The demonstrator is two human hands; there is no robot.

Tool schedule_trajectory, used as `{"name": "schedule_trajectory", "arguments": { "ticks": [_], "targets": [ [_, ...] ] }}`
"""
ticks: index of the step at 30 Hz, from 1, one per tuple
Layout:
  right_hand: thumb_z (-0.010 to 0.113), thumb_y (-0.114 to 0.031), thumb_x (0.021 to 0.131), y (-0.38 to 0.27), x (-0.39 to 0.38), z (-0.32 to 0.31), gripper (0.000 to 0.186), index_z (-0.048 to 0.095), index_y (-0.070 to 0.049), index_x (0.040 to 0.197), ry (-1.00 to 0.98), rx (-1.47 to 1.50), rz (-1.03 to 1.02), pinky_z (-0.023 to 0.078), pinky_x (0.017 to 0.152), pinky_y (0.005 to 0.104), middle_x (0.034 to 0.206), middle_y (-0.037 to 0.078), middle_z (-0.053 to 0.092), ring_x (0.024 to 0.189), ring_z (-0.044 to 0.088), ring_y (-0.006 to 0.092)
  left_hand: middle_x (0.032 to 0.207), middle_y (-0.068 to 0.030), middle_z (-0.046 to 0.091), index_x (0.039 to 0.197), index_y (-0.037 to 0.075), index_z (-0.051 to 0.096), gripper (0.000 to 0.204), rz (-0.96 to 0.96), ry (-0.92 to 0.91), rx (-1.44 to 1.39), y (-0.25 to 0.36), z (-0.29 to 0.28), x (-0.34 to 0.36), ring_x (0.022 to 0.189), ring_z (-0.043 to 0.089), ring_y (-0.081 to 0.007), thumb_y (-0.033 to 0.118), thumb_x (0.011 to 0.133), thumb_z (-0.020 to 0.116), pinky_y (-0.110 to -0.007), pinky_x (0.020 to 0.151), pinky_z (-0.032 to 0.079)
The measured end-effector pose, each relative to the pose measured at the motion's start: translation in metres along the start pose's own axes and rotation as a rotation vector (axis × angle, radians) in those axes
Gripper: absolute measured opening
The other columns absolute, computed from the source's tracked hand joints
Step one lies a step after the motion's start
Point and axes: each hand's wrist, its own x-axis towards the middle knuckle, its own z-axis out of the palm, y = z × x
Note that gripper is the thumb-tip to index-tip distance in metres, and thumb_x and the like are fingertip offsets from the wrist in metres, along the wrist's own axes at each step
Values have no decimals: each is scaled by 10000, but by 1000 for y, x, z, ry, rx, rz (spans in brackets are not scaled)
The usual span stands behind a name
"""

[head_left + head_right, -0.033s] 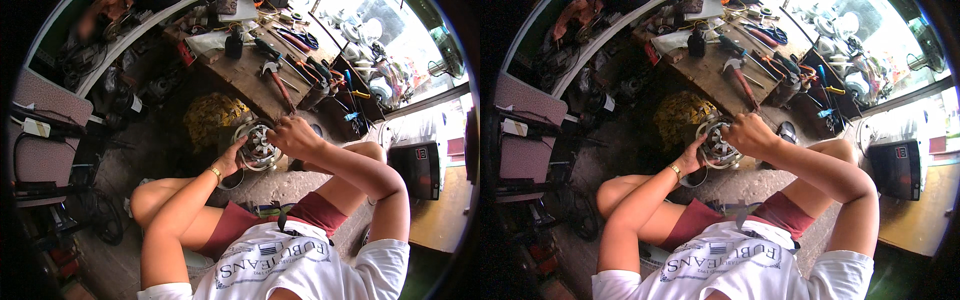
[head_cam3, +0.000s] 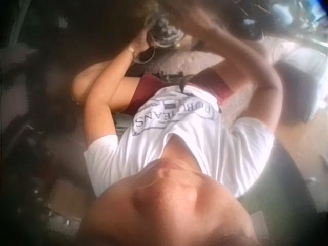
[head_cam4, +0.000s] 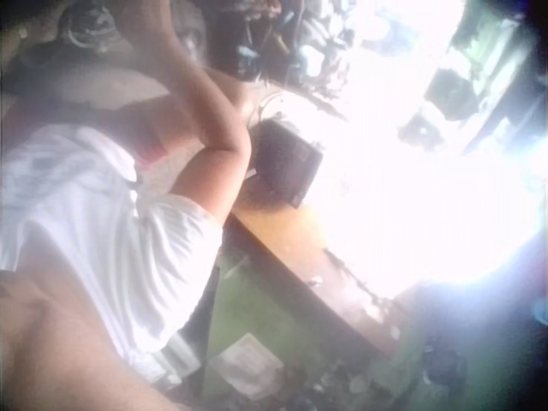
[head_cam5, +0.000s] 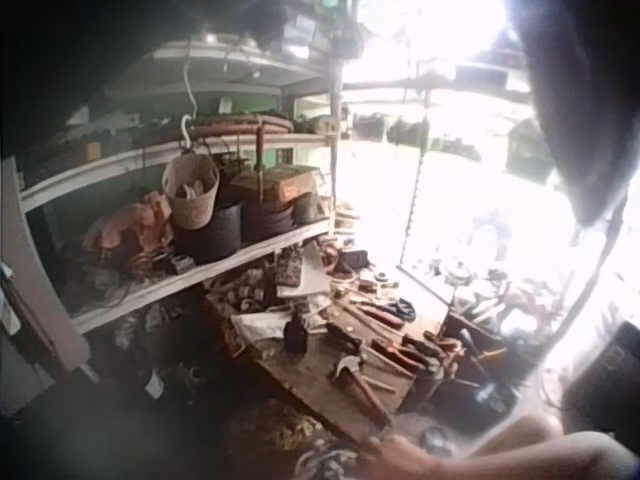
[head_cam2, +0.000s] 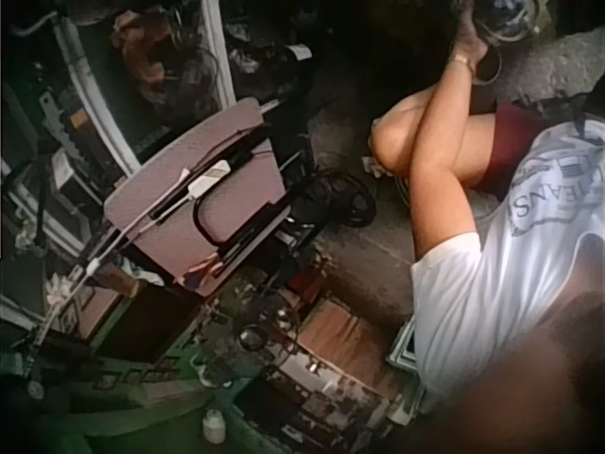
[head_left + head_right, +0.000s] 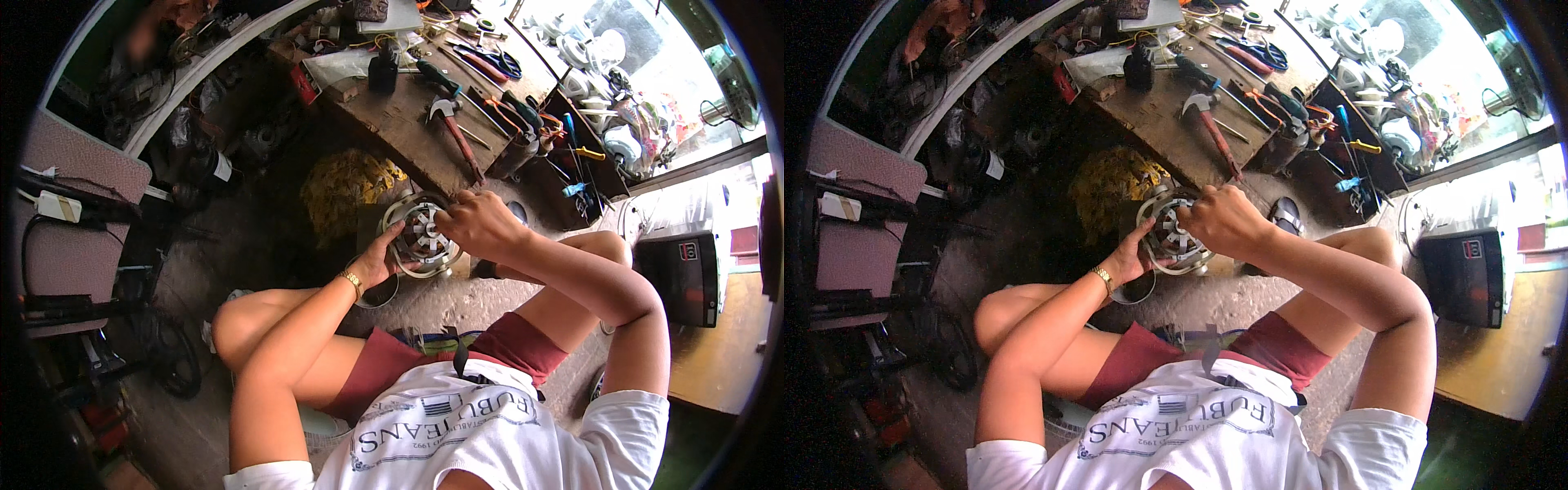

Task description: The person disassembles and repairs an electric motor by hand while sitting on the floor, using a hammer to tap components into place and a screwdriver to work on internal parts.

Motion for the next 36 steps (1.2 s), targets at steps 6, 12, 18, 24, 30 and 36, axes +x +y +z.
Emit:
{"name": "schedule_trajectory", "arguments": {
  "ticks": [6, 12, 18, 24, 30, 36],
  "targets": [
    [609, -257, 833, 4, -8, -4, 229, 601, -61, 952, 27, 301, 165, 496, 656, 350, 796, 86, 629, 798, 615, 260, 1233, -71, 561, 1282, 124, 475, 618, 36, 34, 18, -4, -2, 2, 1098, 582, -214, 493, 819, 651, -411, 853, 538],
    [619, -183, 852, 38, -41, 50, 241, 605, -28, 1035, 543, 1024, 822, 490, 756, 374, 915, 154, 636, 863, 624, 317, 1256, -67, 550, 1307, 124, 459, 677, -1, 19, 23, -4, 0, 4, 1129, 558, -244, 561, 814, 612, -426, 879, 518],
    [642, -153, 790, 73, 3, 84, 428, 506, -49, 1182, 379, 156, 831, 482, 822, 407, 1118, 175, 530, 1032, 533, 359, 1260, -75, 546, 1294, 143, 479, 716, 45, -1, -160, -12, 1, 19, 1165, 507, -253, 581, 756, 655, -462, 907, 468],
    [598, -154, 789, 92, 24, 88, 428, 497, -63, 1195, 115, 302, 993, 494, 768, 463, 969, 186, 585, 897, 613, 374, 1283, -85, 528, 1307, 150, 473, 630, 55, 46, -143, -16, -5, 18, 1170, 501, -263, 538, 815, 546, -469, 910, 464],
    [496, -228, 923, 64, -51, 72, 285, 478, -116, 1184, 711, 1577, 1023, 445, 503, 327, 714, 68, 521, 596, 541, 191, 1377, -120, 440, 1370, 136, 408, 703, 71, 0, -140, -12, 7, 14, 1246, 435, -321, 598, 847, 490, -510, 1036, 360],
    [439, -261, 976, -29, -146, 50, 215, 439, -169, 1170, 891, 2196, 1289, 332, 389, 227, 709, 11, 493, 462, 412, 95, 1368, -97, 463, 1338, 163, 464, 594, 39, -21, -288, -15, 2, 17, 1237, 454, -331, 516, 861, 490, -501, 878, 507]
  ]
}}
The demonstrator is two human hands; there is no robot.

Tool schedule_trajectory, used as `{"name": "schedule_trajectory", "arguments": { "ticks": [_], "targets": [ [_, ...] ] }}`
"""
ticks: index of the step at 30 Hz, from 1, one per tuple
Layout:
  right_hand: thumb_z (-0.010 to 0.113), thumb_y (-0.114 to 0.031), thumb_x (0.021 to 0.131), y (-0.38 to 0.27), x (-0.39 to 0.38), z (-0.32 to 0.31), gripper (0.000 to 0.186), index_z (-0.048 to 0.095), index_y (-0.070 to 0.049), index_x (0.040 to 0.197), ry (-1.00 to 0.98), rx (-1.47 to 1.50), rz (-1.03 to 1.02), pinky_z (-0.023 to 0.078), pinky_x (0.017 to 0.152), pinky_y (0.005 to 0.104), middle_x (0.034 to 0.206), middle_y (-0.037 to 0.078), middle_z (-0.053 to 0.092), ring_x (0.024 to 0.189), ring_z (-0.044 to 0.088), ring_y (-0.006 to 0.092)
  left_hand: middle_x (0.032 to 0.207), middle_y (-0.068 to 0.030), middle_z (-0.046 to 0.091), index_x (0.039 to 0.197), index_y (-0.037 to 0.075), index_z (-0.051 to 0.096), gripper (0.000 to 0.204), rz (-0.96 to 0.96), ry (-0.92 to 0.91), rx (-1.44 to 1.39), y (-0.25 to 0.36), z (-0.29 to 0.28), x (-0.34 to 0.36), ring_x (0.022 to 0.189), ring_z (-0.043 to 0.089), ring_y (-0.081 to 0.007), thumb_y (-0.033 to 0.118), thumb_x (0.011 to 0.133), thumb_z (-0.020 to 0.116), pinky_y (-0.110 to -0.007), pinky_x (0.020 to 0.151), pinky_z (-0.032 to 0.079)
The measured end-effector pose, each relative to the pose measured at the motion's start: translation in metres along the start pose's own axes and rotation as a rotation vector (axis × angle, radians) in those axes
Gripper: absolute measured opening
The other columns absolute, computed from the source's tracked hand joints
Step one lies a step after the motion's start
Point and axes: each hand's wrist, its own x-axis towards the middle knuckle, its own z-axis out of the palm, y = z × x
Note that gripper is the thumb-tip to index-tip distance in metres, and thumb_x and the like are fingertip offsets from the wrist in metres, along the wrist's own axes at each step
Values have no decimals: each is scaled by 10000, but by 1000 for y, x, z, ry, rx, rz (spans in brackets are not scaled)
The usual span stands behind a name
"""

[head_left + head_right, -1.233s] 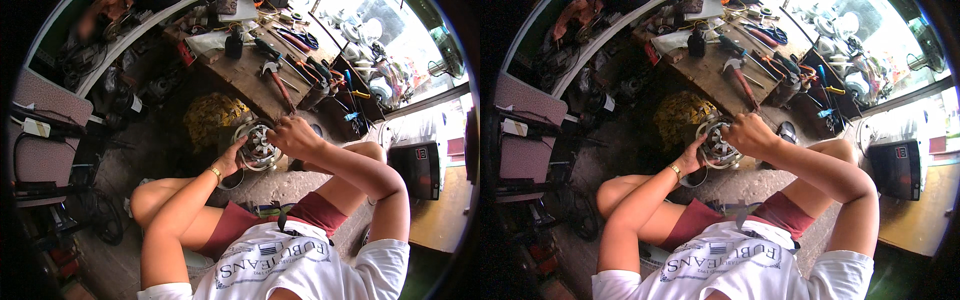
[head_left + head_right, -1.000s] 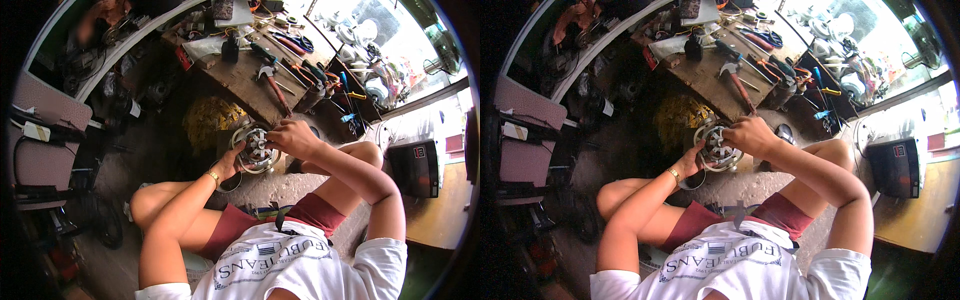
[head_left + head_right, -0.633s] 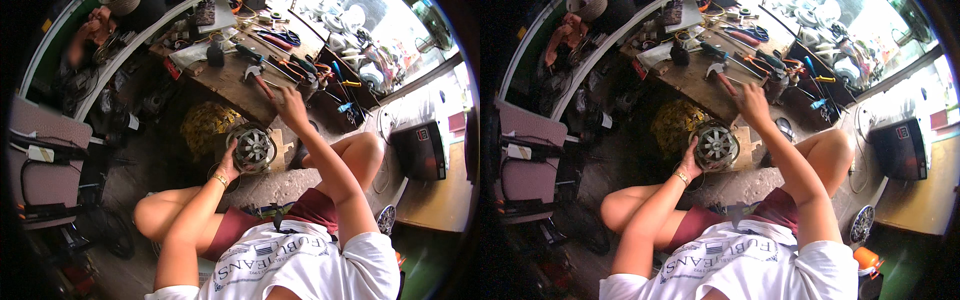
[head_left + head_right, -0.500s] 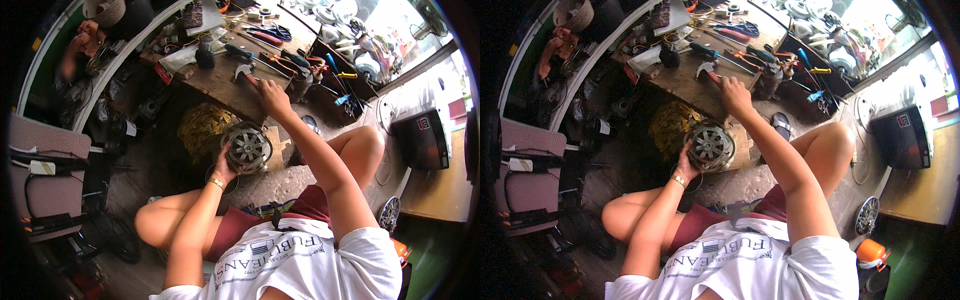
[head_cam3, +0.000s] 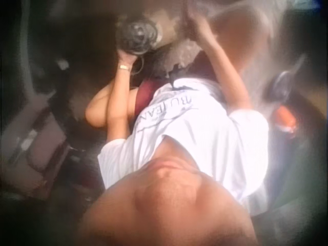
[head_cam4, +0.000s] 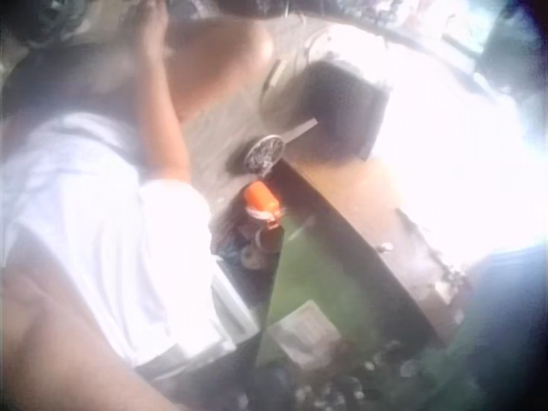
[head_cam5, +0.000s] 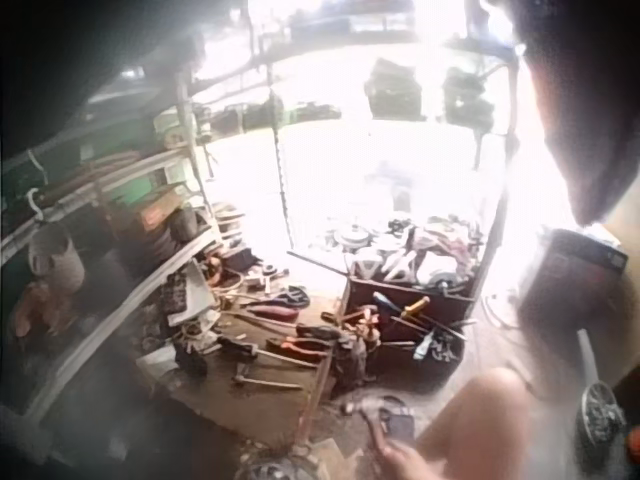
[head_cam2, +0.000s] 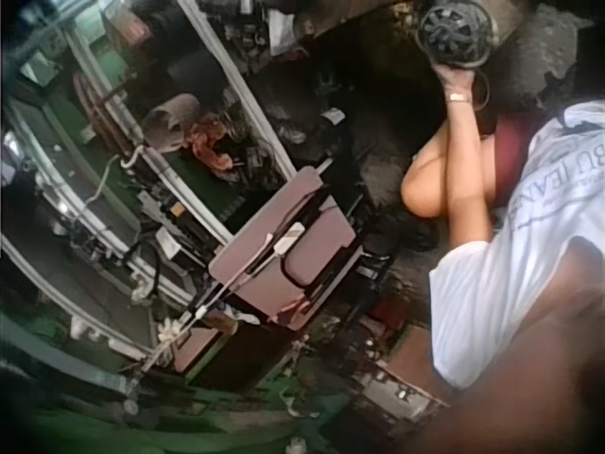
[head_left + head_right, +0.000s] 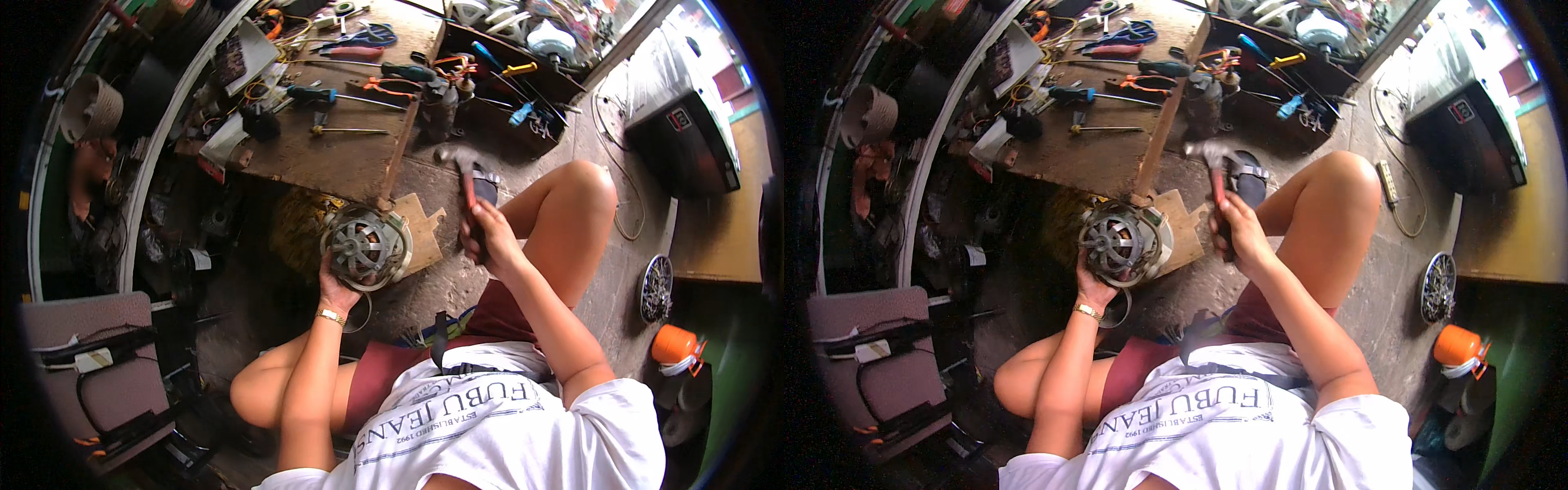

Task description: The person disassembles and repairs an electric motor by hand while sitting on the floor, using a hammer to tap components into place and a screwdriver to work on internal parts.

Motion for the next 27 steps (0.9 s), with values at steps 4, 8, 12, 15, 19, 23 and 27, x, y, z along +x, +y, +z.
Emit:
{"name": "schedule_trajectory", "arguments": {
  "ticks": [4, 8, 12, 15, 19, 23, 27],
  "targets": [
    [414, -227, 978, 27, -18, -38, 305, 401, -170, 1277, -41, -236, 285, 313, 378, 226, 687, 4, 466, 429, 360, 79, 1276, -111, 535, 1295, 141, 494, 590, -11, 78, 24, 1, 6, -5, 1082, 570, -321, 527, 848, 497, -451, 689, 584],
    [378, -172, 984, 52, -18, -34, 444, 302, -183, 1421, -140, -145, 304, 297, 383, 217, 671, 4, 425, 425, 325, 78, 1232, -161, 546, 1284, 74, 486, 688, 127, 185, 119, -14, 47, -11, 861, 627, -313, 599, 841, 460, -378, 630, 587],
    [372, -155, 990, 41, -14, -21, 446, 309, -177, 1431, -263, -182, 270, 301, 389, 213, 663, -2, 402, 454, 346, 75, 1244, -204, 518, 1306, 84, 458, 709, 22, -252, 8, -5, 27, -27, 848, 625, -358, 616, 838, 469, -321, 549, 560],
    [385, -144, 984, 26, -12, -10, 439, 341, -151, 1422, -228, -345, 189, 333, 391, 218, 671, -7, 442, 463, 395, 77, 1279, -218, 486, 1341, 98, 419, 738, 126, 100, -72, -15, 34, -36, 914, 610, -396, 610, 818, 512, -295, 504, 545],
    [377, -127, 977, 37, 10, -20, 467, 305, -156, 1437, -148, -379, 155, 337, 382, 229, 654, 0, 468, 426, 389, 91, 1360, -184, 425, 1386, 121, 367, 773, -51, -144, -141, -10, 10, -39, 1199, 420, -483, 576, 791, 560, -355, 563, 556],
    [356, -120, 986, 38, -5, -7, 485, 264, -208, 1454, -202, -428, 235, 309, 357, 240, 642, 14, 453, 412, 365, 105, 1398, -103, 401, 1378, 187, 390, 748, -56, -127, -172, -16, 20, -45, 1172, 425, -431, 545, 758, 605, -365, 590, 556],
    [365, -117, 982, 30, -7, -1, 462, 314, -202, 1434, -105, -312, 239, 298, 345, 235, 664, 18, 449, 412, 360, 94, 1326, -84, 489, 1309, 194, 470, 609, -6, -183, -125, -12, 25, -53, 1152, 495, -337, 507, 800, 586, -391, 567, 554]
  ]
}}
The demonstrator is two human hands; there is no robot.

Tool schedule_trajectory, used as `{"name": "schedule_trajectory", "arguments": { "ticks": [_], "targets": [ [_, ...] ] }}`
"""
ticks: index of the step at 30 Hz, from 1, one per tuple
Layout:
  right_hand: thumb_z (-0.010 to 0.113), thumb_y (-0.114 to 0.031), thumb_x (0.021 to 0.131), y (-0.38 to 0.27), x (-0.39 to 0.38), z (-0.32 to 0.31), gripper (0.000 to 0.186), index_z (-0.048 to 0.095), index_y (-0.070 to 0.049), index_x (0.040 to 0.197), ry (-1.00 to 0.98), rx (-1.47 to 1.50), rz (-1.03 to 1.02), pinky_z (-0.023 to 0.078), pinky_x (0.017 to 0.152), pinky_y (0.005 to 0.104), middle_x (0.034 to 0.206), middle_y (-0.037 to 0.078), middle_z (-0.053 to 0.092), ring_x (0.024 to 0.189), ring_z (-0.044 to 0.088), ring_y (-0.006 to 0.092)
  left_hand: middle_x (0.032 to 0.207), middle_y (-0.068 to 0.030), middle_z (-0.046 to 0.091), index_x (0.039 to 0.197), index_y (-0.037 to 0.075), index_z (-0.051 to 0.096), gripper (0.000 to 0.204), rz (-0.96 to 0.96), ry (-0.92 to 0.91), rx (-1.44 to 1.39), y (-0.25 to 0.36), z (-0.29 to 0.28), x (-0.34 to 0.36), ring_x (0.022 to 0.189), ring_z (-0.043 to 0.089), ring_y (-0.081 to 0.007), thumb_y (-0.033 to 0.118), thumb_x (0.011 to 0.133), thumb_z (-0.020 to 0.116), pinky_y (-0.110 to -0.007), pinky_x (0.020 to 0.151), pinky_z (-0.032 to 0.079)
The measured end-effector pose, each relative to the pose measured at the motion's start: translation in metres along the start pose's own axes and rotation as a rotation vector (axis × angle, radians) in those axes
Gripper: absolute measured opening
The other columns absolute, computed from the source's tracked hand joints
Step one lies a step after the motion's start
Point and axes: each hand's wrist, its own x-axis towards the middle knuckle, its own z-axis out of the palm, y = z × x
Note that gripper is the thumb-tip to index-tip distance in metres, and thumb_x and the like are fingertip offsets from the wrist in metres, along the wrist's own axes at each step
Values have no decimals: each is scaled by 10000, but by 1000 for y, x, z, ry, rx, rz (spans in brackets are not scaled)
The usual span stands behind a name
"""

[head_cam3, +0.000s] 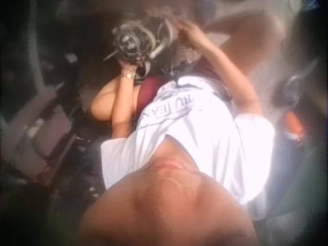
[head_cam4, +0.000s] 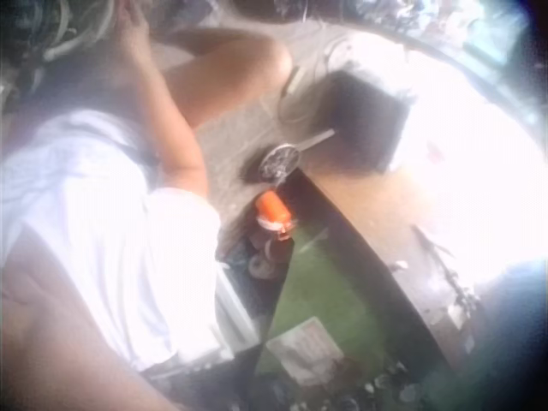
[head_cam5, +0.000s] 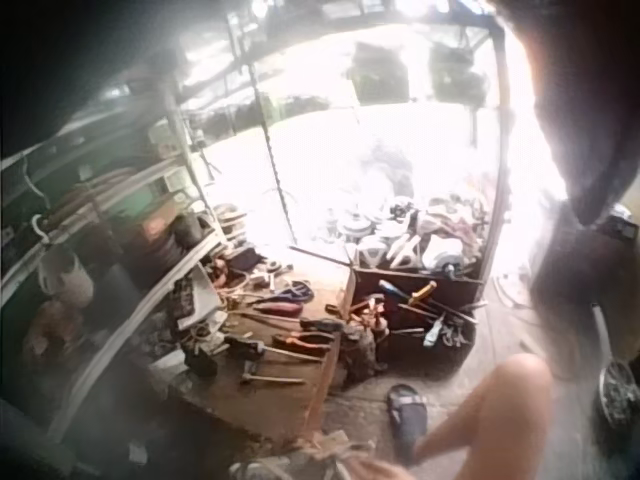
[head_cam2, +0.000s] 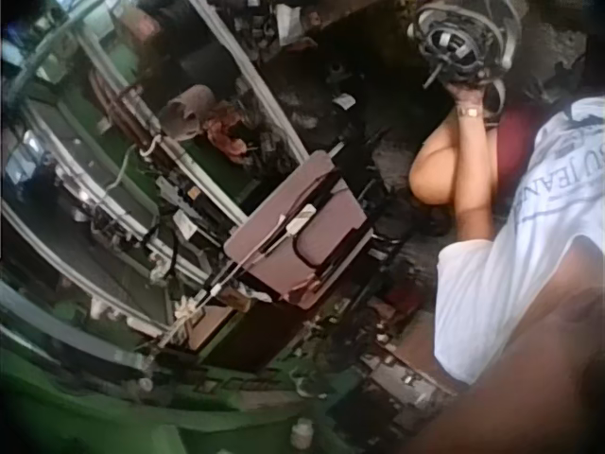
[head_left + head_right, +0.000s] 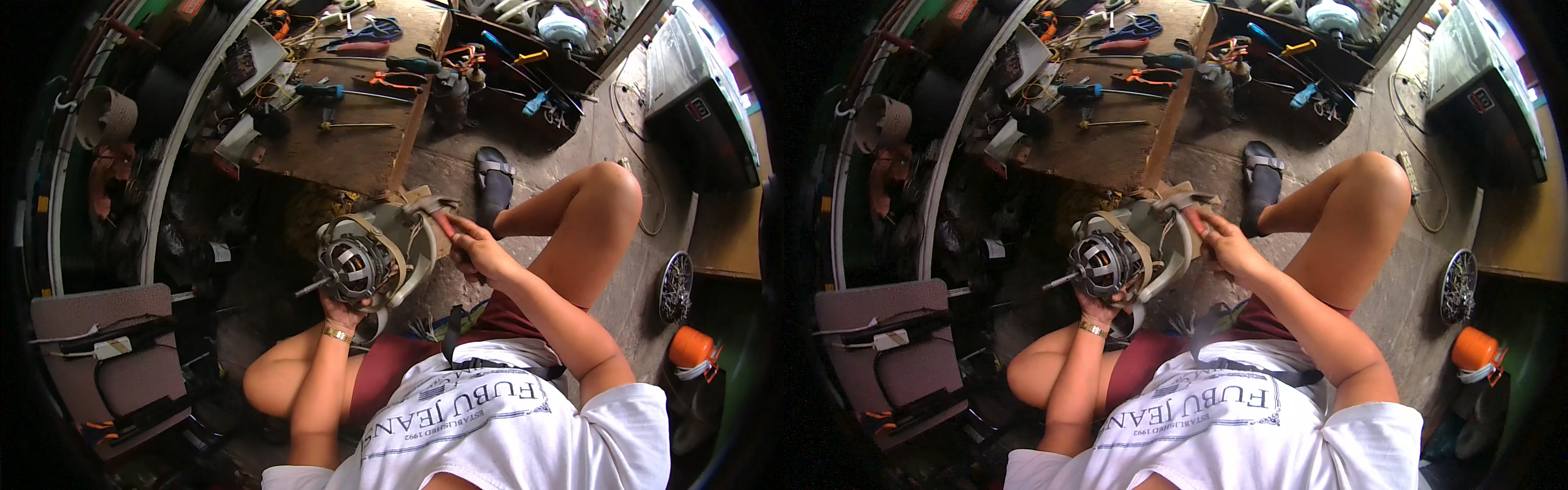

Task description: The person disassembles and repairs an electric motor by hand while sitting on the floor, using a hammer to tap components into place and a screwdriver to work on internal parts.

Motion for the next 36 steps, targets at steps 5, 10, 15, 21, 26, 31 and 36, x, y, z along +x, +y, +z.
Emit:
{"name": "schedule_trajectory", "arguments": {
  "ticks": [5, 10, 15, 21, 26, 31, 36],
  "targets": [
    [361, -142, 989, -9, -16, 0, 468, 276, -217, 1444, -237, -108, 58, 289, 345, 233, 672, 20, 438, 415, 338, 90, 1236, -105, 554, 1274, 168, 492, 492, 38, -50, -59, -1, 8, -13, 984, 593, -313, 466, 885, 463, -396, 517, 540],
    [370, -167, 992, -22, -16, -2, 467, 266, -227, 1443, -155, -136, 9, 293, 351, 229, 711, 27, 466, 427, 355, 98, 1253, -114, 537, 1289, 168, 473, 549, 48, -51, 8, -5, 36, -24, 994, 585, -325, 518, 866, 472, -410, 524, 549],
    [402, -196, 988, -36, -24, 1, 448, 311, -230, 1426, -192, -170, 30, 288, 359, 214, 704, 23, 467, 426, 346, 81, 1265, -96, 524, 1301, 177, 461, 582, 62, -33, 4, -12, 51, -42, 1023, 572, -291, 526, 841, 531, -396, 540, 556],
    [409, -204, 989, -40, -21, 10, 427, 335, -186, 1409, -45, -6, 0, 295, 350, 221, 657, -7, 422, 425, 351, 74, 1284, -86, 522, 1290, 172, 486, 514, 128, -36, -45, -14, 55, -53, 1020, 573, -255, 445, 857, 535, -367, 561, 540],
    [391, -183, 989, -42, -18, 11, 457, 283, -189, 1433, -218, -19, 113, 281, 345, 223, 667, 4, 446, 422, 351, 84, 1335, -153, 466, 1316, 132, 459, 543, 100, -11, -125, -8, 36, -48, 1142, 507, -324, 383, 852, 589, -415, 639, 565],
    [370, -186, 995, -26, -12, 14, 443, 291, -210, 1430, -296, -225, 78, 272, 350, 227, 664, 11, 437, 426, 359, 89, 1212, -110, 576, 1230, 115, 541, 423, 117, 42, -122, -8, 25, -44, 1036, 578, -261, 295, 854, 612, -395, 643, 568],
    [419, -217, 990, -13, 1, 13, 435, 347, -179, 1417, -228, -366, 0, 289, 333, 235, 565, -16, 440, 362, 351, 95, 1225, -110, 554, 1227, 114, 534, 446, 135, 109, -100, -10, 22, -45, 1050, 548, -270, 299, 834, 633, -356, 633, 559]
  ]
}}
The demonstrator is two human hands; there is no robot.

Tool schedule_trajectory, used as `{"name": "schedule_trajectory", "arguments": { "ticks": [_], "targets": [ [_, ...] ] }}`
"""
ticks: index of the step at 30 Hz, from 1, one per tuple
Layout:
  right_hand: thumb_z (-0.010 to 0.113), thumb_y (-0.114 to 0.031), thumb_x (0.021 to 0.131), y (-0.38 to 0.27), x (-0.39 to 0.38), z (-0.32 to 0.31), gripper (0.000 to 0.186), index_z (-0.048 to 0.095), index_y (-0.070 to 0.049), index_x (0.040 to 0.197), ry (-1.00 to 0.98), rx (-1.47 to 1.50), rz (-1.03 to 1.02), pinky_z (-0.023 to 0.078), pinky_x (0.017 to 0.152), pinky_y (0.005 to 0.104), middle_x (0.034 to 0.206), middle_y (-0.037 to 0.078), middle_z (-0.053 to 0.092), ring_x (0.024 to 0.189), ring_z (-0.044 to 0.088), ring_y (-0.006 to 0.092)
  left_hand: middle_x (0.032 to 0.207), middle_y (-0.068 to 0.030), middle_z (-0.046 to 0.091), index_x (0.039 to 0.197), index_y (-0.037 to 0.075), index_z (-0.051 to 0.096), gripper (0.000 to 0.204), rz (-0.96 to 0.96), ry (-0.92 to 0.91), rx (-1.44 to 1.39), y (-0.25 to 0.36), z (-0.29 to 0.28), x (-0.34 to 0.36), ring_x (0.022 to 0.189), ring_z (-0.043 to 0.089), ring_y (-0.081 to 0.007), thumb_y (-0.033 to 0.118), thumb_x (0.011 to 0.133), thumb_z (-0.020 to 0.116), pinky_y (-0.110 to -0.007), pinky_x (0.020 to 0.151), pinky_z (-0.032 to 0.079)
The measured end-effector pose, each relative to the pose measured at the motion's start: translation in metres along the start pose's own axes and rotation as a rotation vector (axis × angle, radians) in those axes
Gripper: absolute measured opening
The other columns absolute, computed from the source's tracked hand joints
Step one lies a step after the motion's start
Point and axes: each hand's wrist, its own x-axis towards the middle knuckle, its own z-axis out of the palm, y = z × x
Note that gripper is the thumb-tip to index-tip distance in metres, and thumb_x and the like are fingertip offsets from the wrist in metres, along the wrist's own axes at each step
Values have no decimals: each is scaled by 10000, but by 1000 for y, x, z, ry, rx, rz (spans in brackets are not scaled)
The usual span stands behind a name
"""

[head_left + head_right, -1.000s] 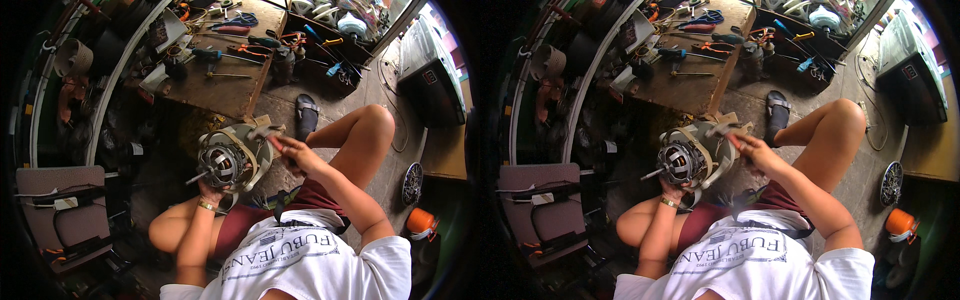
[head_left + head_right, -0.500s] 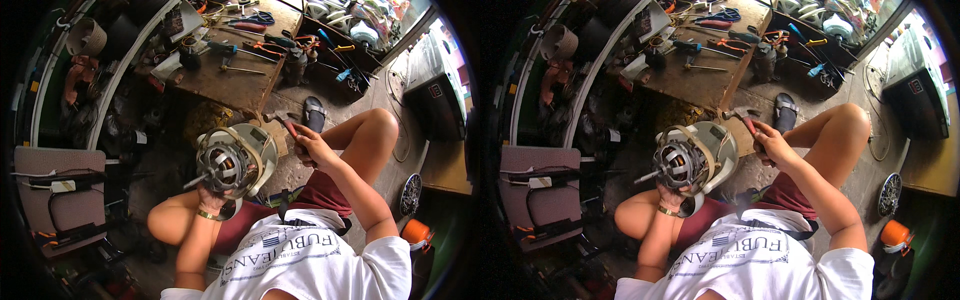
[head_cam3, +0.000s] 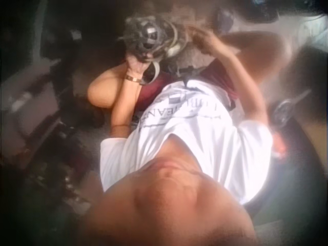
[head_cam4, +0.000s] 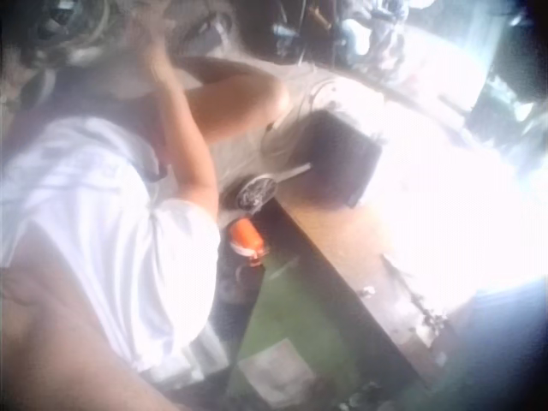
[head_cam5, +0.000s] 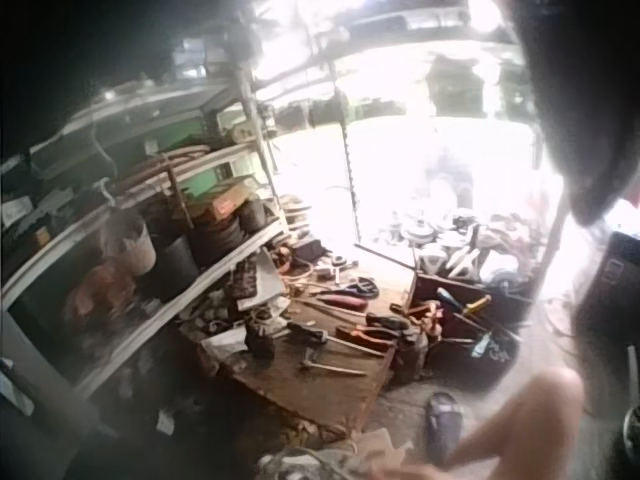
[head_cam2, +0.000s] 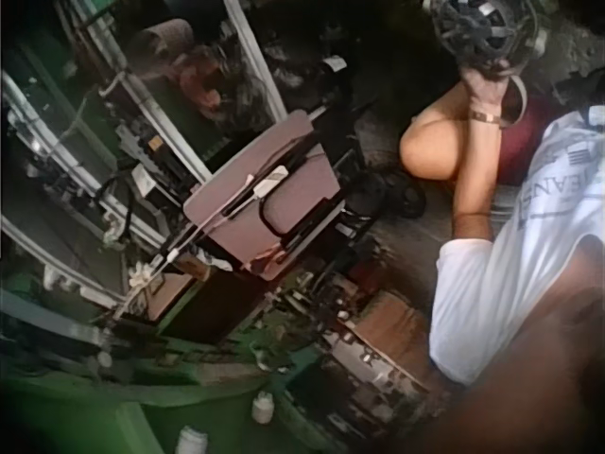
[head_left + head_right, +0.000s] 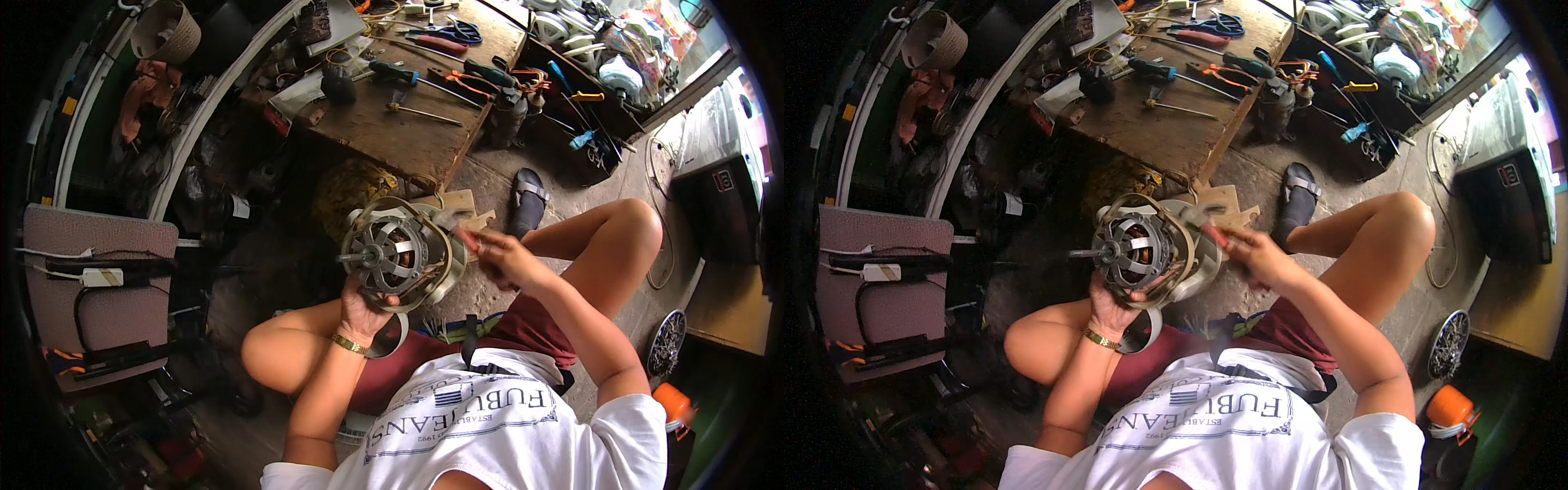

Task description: The person disassembles and repairs an electric motor by hand while sitting on the floor, using a hammer to tap components into place and a screwdriver to work on internal parts.

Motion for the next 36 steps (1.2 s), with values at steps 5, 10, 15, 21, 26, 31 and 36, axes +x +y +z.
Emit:
{"name": "schedule_trajectory", "arguments": {
  "ticks": [5, 10, 15, 21, 26, 31, 36],
  "targets": [
    [422, -164, 982, -5, 4, -3, 377, 417, -136, 1357, 94, 28, -40, 311, 347, 252, 637, 0, 474, 422, 396, 102, 1151, -78, 596, 1190, 115, 560, 393, 29, -6, 67, 0, 10, -3, 962, 591, -204, 274, 837, 624, -348, 612, 546],
    [528, -134, 939, 0, 20, -17, 270, 537, 10, 1168, 378, -253, -459, 351, 505, 231, 741, 2, 523, 599, 417, 60, 1023, -37, 628, 1098, 127, 598, 313, 137, 157, 182, 1, 13, 8, 810, 602, -156, 261, 818, 643, -316, 597, 527],
    [513, -209, 959, -38, 32, -20, 204, 528, -27, 1050, 347, 144, -410, 346, 443, 204, 711, -10, 505, 548, 449, 50, 945, 16, 630, 987, 150, 615, 223, 236, 264, 73, -6, -56, 36, 831, 581, -136, 247, 796, 676, -287, 642, 510],
    [436, -224, 991, 6, 55, 21, 213, 425, -78, 1145, 282, 270, -528, 488, 604, 260, 931, 93, 608, 658, 571, 125, 1135, -20, 584, 1115, 149, 567, 315, 321, 208, -13, -22, -81, 74, 1041, 543, -201, 251, 824, 630, -336, 729, 525],
    [427, -220, 993, 45, 63, 35, 215, 409, -99, 1170, 391, 303, -432, 481, 536, 248, 916, 79, 594, 567, 562, 126, 1172, -48, 574, 1176, 139, 533, 387, 334, 163, 33, -30, -64, 75, 1105, 535, -238, 288, 834, 635, -413, 818, 538],
    [488, -189, 968, 39, 66, 12, 185, 482, -65, 1105, 573, 3, -556, 412, 520, 262, 710, 34, 553, 594, 509, 106, 1209, -81, 564, 1205, 105, 519, 387, 254, 224, 154, -17, -68, 66, 1117, 544, -267, 284, 871, 598, -441, 888, 518],
    [633, -136, 829, -43, 70, -1, 292, 570, -98, 1112, 835, -876, -864, 452, 600, 346, 790, 107, 582, 670, 587, 276, 1234, -97, 553, 1212, 78, 514, 414, 104, 273, 294, 11, -62, 52, 1132, 534, -268, 224, 847, 641, -461, 958, 470]
  ]
}}
